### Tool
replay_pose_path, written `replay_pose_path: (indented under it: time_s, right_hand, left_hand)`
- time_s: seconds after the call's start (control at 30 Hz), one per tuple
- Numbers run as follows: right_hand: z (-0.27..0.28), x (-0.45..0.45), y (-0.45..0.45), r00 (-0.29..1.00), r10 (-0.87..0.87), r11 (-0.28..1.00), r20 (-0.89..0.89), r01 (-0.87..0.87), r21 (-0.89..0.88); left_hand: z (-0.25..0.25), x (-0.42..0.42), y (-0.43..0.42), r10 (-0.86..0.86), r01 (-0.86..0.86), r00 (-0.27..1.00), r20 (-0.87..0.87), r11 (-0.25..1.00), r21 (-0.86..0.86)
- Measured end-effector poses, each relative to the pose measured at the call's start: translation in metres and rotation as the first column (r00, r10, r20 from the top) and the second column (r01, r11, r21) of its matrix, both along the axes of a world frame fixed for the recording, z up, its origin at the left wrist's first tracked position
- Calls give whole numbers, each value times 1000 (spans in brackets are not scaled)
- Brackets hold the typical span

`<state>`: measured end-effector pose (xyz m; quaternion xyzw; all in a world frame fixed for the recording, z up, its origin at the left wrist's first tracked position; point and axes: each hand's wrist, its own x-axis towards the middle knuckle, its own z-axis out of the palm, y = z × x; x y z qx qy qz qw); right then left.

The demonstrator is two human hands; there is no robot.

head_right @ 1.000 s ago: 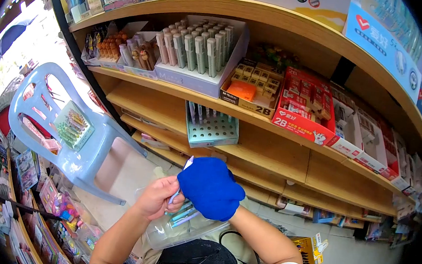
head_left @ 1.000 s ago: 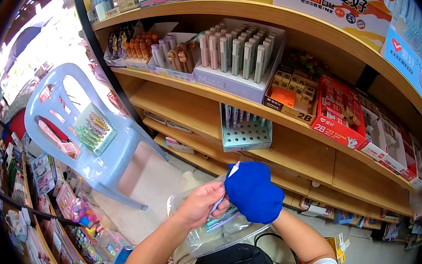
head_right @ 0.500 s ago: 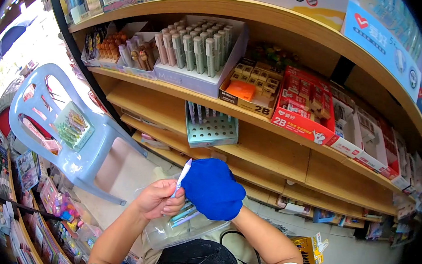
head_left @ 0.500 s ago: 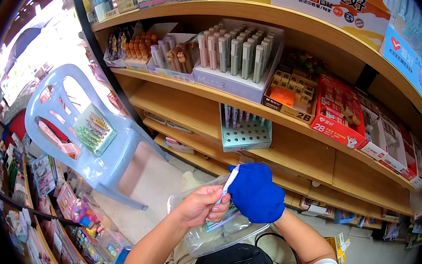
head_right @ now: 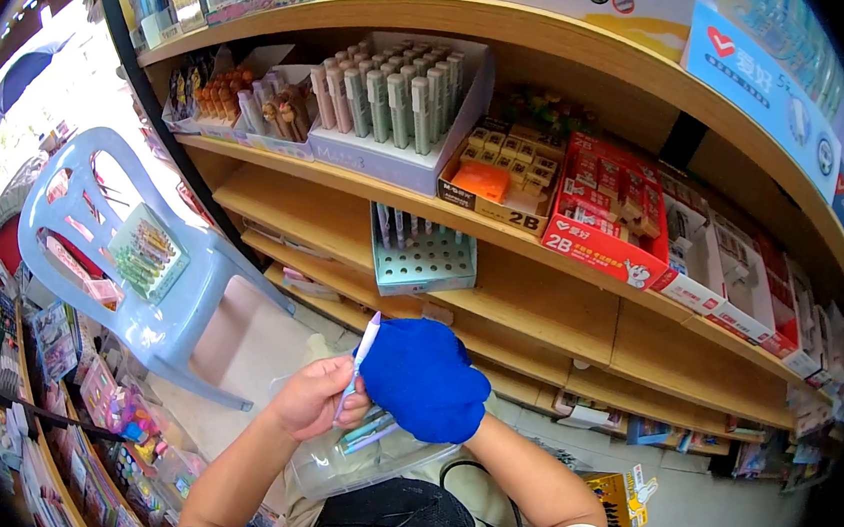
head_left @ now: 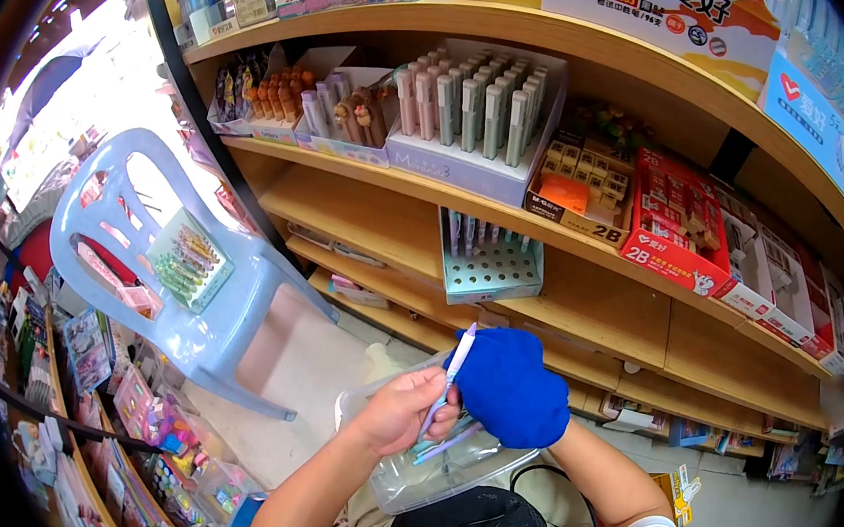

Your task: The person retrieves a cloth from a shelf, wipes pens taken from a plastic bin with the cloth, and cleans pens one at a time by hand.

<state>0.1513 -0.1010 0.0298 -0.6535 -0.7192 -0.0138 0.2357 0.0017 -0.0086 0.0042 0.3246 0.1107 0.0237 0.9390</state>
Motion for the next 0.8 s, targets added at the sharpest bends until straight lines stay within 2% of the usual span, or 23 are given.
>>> replay_pose_path:
  time_s: [0.07,0.13,0.17,0.2,0.27,0.33,0.37,0.43,0.53,0.63,0.73,0.8]
  right_hand:
    - [2,-2,1,1000,-8,1000,-2,8,13]
    - [2,-5,2,999,-38,999,-21,39,25]
    - [1,-5,1,983,12,1000,-182,-13,-2]
    - [1,-3,-2,939,57,997,-338,-68,-22]
    - [-1,-2,-1,931,63,997,-359,-71,-9]
    - [-8,-2,4,996,-26,998,-91,31,60]
    - [-9,-2,5,996,-4,996,-94,13,93]
    - [-10,1,4,995,39,987,-96,-23,157]
    - [-9,3,6,990,78,989,-117,-62,136]
    - [-7,1,6,997,19,996,-72,-12,93]
    - [2,-7,6,992,-100,995,-70,99,-27]
    - [4,-7,4,998,-52,999,-21,52,-5]
  left_hand:
    - [-1,2,-6,104,-98,994,-38,984,148]
    - [-3,6,-9,199,-161,978,-66,916,367]
    - [-4,6,-10,247,-185,966,-72,863,471]
    - [-6,6,-11,264,-200,962,-64,848,491]
    - [-7,5,-12,300,-230,953,-48,816,530]
    - [-5,1,-8,248,-209,967,-64,908,363]
    - [-3,0,-7,220,-194,973,-68,942,274]
    - [-2,0,-6,192,-169,980,-59,948,271]
    - [0,1,-5,172,-155,984,-49,957,245]
    - [-1,1,-5,177,-165,984,-34,961,221]
    - [0,1,-6,198,-181,979,-51,955,234]
    - [-1,2,-6,196,-175,979,-57,951,257]
